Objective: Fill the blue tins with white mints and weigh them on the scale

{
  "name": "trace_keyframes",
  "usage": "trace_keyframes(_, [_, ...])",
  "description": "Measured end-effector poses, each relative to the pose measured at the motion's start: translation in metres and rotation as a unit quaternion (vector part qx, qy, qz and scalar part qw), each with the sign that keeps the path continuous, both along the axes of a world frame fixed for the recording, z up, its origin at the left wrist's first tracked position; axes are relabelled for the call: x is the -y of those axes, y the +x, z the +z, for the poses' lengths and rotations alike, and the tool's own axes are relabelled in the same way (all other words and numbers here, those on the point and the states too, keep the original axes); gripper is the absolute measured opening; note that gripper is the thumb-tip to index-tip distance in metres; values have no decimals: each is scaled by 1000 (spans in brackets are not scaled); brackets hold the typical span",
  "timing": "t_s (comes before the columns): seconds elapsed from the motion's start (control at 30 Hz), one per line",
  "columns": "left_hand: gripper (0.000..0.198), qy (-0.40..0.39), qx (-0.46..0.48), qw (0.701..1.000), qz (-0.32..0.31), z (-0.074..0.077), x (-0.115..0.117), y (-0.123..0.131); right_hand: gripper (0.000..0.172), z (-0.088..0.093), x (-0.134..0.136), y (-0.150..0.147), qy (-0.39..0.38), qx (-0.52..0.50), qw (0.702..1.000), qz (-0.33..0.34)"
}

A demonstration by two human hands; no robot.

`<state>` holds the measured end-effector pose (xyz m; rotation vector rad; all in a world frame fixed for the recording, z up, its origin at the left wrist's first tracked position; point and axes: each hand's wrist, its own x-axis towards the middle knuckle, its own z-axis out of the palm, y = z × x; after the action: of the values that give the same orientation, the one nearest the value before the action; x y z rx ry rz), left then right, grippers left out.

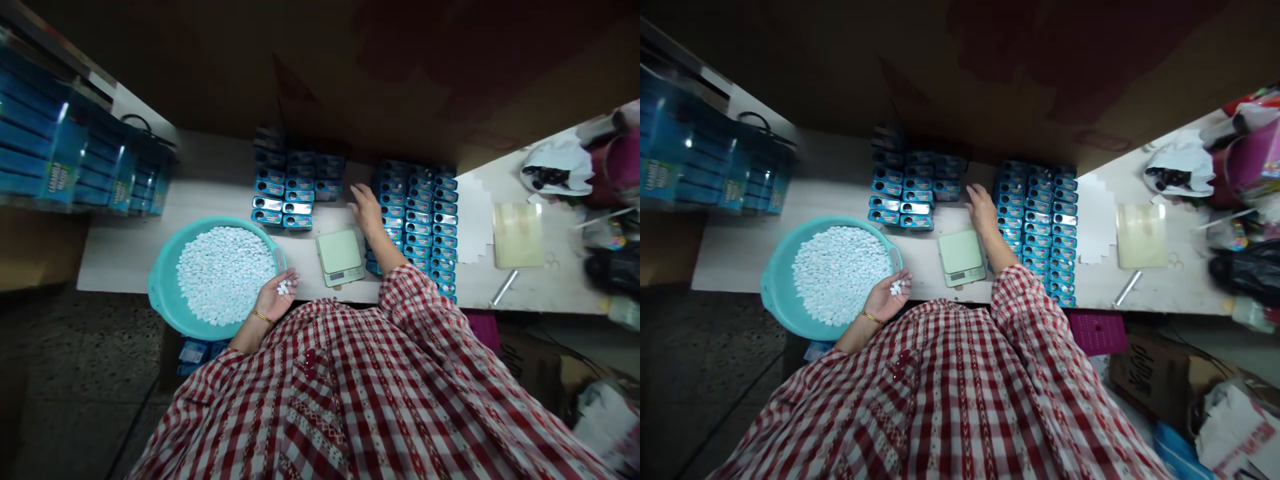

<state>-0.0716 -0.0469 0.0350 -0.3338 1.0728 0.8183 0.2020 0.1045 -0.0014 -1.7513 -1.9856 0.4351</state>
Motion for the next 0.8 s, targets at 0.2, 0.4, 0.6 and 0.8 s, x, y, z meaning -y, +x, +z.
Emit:
trace_keyframes(0.2, [23,5,3,999,-51,-2,-10,12,22,33,150,64,-69,170,982,43])
trace_keyframes(0.4, [22,30,6,996,-88,6,-15,27,21,16,194,56,-138,324,935,33])
trace_keyframes(0.6, [22,18,12,995,-100,6,-3,24,26,49,196,21,-56,311,946,74])
trace_keyframes(0.8, [21,18,21,995,-100,5,4,27,24,53,146,-43,-71,285,936,195])
